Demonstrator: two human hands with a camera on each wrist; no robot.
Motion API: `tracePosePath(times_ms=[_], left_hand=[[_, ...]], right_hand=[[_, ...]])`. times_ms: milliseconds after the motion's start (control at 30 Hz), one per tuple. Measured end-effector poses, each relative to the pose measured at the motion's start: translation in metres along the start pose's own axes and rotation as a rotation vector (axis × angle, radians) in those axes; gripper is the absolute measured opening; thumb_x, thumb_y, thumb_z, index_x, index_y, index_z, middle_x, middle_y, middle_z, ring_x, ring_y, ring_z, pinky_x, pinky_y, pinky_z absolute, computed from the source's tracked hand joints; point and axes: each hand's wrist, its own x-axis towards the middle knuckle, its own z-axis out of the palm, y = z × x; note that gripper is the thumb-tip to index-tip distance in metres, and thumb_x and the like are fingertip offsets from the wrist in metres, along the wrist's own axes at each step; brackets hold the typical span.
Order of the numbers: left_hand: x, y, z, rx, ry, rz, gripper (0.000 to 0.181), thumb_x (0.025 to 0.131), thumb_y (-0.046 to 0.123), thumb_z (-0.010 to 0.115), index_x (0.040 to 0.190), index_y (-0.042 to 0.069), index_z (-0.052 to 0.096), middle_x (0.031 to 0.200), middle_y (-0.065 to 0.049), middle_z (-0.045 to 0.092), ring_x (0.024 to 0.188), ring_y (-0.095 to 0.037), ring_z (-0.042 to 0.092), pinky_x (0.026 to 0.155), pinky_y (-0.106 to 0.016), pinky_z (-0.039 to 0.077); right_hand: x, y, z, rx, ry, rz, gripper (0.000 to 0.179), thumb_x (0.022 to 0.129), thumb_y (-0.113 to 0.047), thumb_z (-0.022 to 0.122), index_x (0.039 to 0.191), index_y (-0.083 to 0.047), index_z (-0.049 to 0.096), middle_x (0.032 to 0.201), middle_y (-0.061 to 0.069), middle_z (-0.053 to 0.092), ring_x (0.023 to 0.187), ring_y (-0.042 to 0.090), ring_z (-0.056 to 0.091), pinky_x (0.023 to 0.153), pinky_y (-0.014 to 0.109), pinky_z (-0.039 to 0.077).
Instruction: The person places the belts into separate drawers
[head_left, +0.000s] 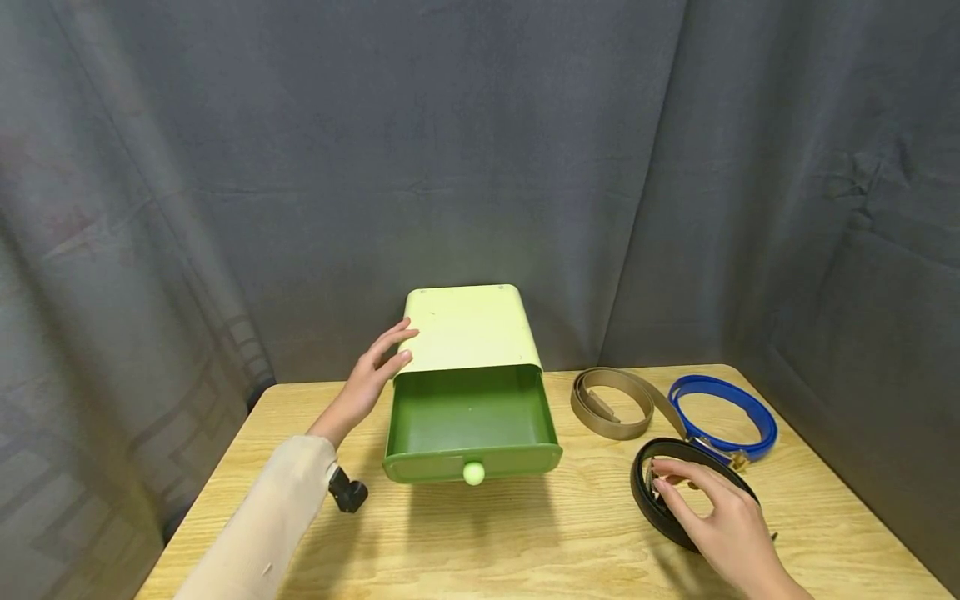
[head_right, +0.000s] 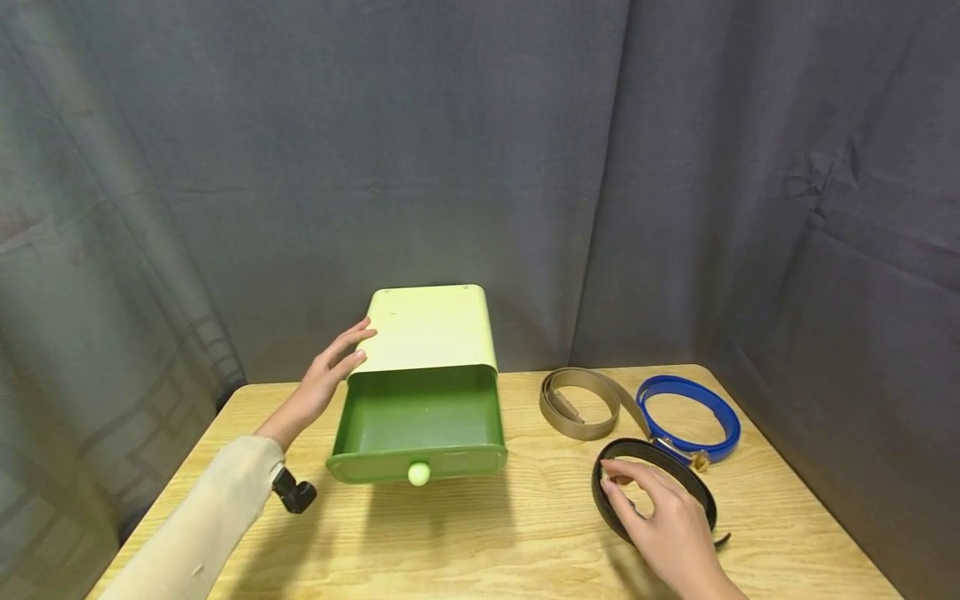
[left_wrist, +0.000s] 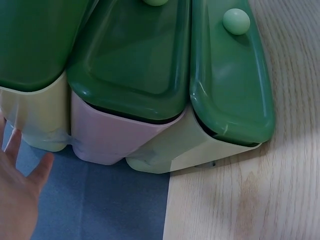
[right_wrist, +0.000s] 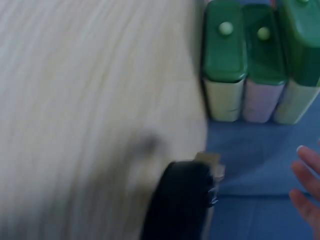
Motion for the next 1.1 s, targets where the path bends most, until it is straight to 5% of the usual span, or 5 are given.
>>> tracePosePath(times_ms=[333,567,833,967,1100], left_hand=[[0.001,0.005,0.002,-0.007,0.013,-0.009,0.041,0.106,0.016,0.047,0.146,0.007,0.047,0.163,-0.003,0.022,0.15,-0.024,0.012,0.115,-0.062,0.013],[-0.006,0.038,0.004,-0.001,0.002,-0.023,0.042,0.105,0.012,0.049,0.144,-0.004,0.046,0.161,-0.014,0.023,0.149,-0.03,0.015,0.115,-0.061,0.017],[-0.008,0.039,0.005,0.007,0.003,-0.031,0.042,0.105,0.014,0.047,0.145,-0.002,0.045,0.162,-0.014,0.022,0.149,-0.031,0.013,0.114,-0.064,0.012],[-0.007,0.037,0.006,-0.004,0.005,-0.023,0.042,0.105,0.012,0.047,0.144,-0.002,0.045,0.162,-0.014,0.022,0.149,-0.032,0.013,0.114,-0.064,0.012],[-0.004,0.022,0.004,-0.012,0.015,-0.009,0.041,0.106,0.014,0.047,0.145,0.002,0.047,0.162,-0.009,0.023,0.149,-0.028,0.013,0.114,-0.063,0.012]], right_hand=[[-0.008,0.026,0.004,-0.038,-0.133,0.182,0.039,0.077,-0.013,0.086,0.113,-0.015,0.071,0.101,-0.003,0.071,0.086,0.013,0.063,0.067,0.026,0.049],[-0.01,0.043,0.012,-0.002,-0.291,0.427,0.05,0.084,-0.032,0.081,0.122,-0.006,0.065,0.108,0.009,0.07,0.088,0.022,0.064,0.065,0.027,0.051],[-0.013,0.052,0.016,0.059,-0.451,0.624,0.063,0.082,-0.039,0.081,0.127,0.0,0.061,0.105,0.007,0.068,0.085,0.016,0.064,0.071,0.03,0.05],[-0.013,0.054,0.02,0.061,-0.513,0.648,0.063,0.081,-0.039,0.082,0.126,0.001,0.061,0.103,0.004,0.067,0.084,0.015,0.061,0.07,0.031,0.049],[-0.015,0.055,0.023,0.007,-0.577,0.597,0.071,0.077,-0.045,0.083,0.127,0.001,0.061,0.11,0.015,0.068,0.095,0.031,0.065,0.076,0.045,0.053]])
